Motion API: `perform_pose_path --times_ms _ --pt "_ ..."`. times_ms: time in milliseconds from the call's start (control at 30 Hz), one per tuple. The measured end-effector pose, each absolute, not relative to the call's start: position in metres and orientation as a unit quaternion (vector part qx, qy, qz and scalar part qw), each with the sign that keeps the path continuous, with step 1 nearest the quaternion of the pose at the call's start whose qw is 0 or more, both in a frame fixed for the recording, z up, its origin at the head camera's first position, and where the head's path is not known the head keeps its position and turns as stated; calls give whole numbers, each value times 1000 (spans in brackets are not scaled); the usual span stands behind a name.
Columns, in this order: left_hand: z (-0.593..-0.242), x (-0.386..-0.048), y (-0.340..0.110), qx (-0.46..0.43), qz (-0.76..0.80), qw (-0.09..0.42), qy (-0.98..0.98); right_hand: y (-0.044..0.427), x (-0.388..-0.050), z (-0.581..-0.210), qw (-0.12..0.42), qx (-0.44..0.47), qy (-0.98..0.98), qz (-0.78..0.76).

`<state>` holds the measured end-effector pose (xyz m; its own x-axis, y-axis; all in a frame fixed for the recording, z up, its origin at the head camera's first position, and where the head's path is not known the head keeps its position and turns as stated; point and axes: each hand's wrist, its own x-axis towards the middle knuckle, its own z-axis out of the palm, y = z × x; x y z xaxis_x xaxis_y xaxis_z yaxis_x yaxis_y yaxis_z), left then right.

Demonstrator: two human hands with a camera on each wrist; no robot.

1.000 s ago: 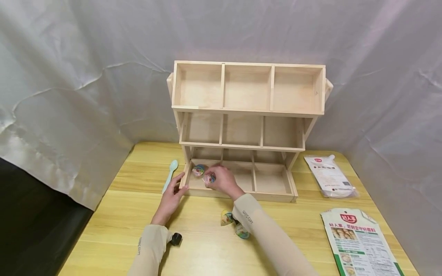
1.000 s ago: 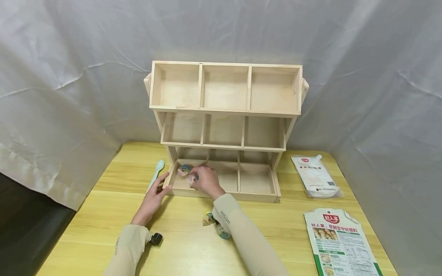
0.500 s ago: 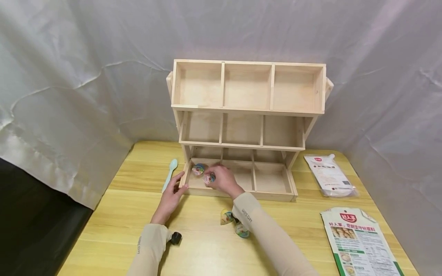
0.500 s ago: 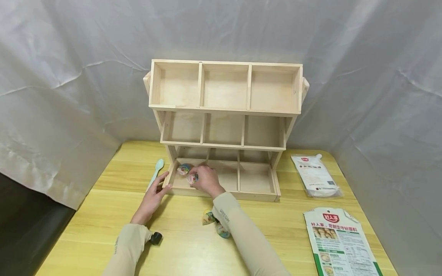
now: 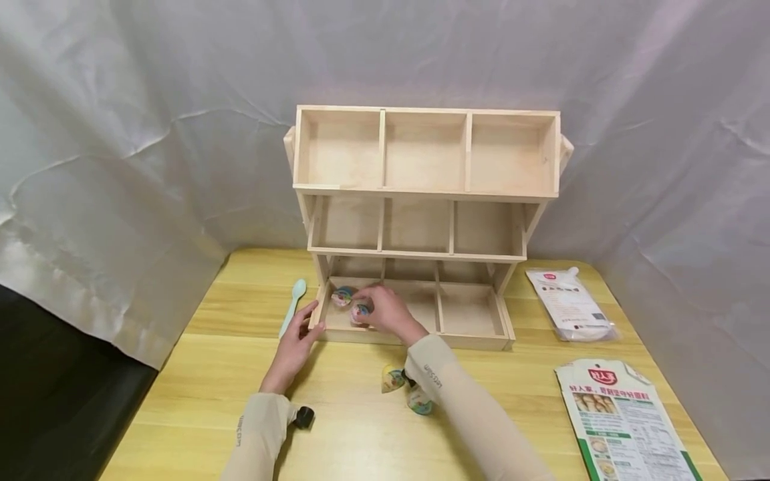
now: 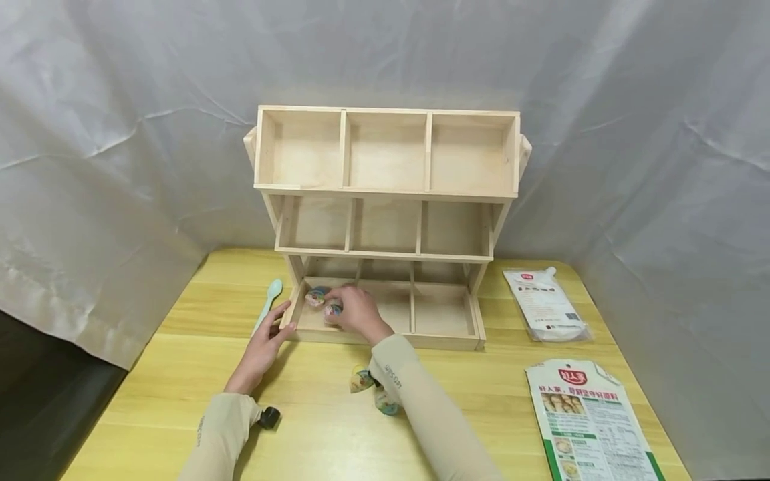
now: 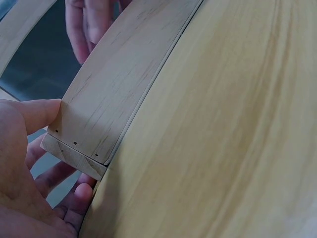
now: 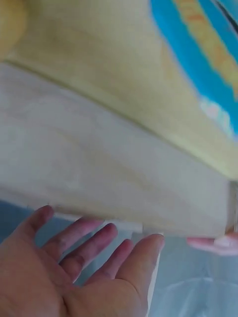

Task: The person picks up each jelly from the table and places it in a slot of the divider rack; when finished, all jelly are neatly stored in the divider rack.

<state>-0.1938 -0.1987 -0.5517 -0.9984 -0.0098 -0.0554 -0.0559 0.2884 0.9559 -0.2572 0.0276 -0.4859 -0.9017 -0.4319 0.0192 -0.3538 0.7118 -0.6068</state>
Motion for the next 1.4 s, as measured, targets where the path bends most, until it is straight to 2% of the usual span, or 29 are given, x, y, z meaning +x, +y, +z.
perform_pose_path --times_ms 167,300,467,700,1000,1400 --pt "-553 -195 -199 -20 600 21 800 38 -252 -469 71 -233 903 -353" --pt "-553 -195 -199 -20 600 19 800 53 -244 -456 54 -249 895 -367" --pt "-554 -195 -200 -17 597 20 802 75 -228 -446 26 -247 899 -361" --pt "-555 -193 -201 -25 593 25 804 111 -202 -437 32 -233 901 -364" --pt "-552 -192 -200 -23 592 27 805 156 -176 -449 11 -235 895 -380" --pt "-550 -196 -200 -29 598 45 800 185 -149 -477 37 -194 896 -398"
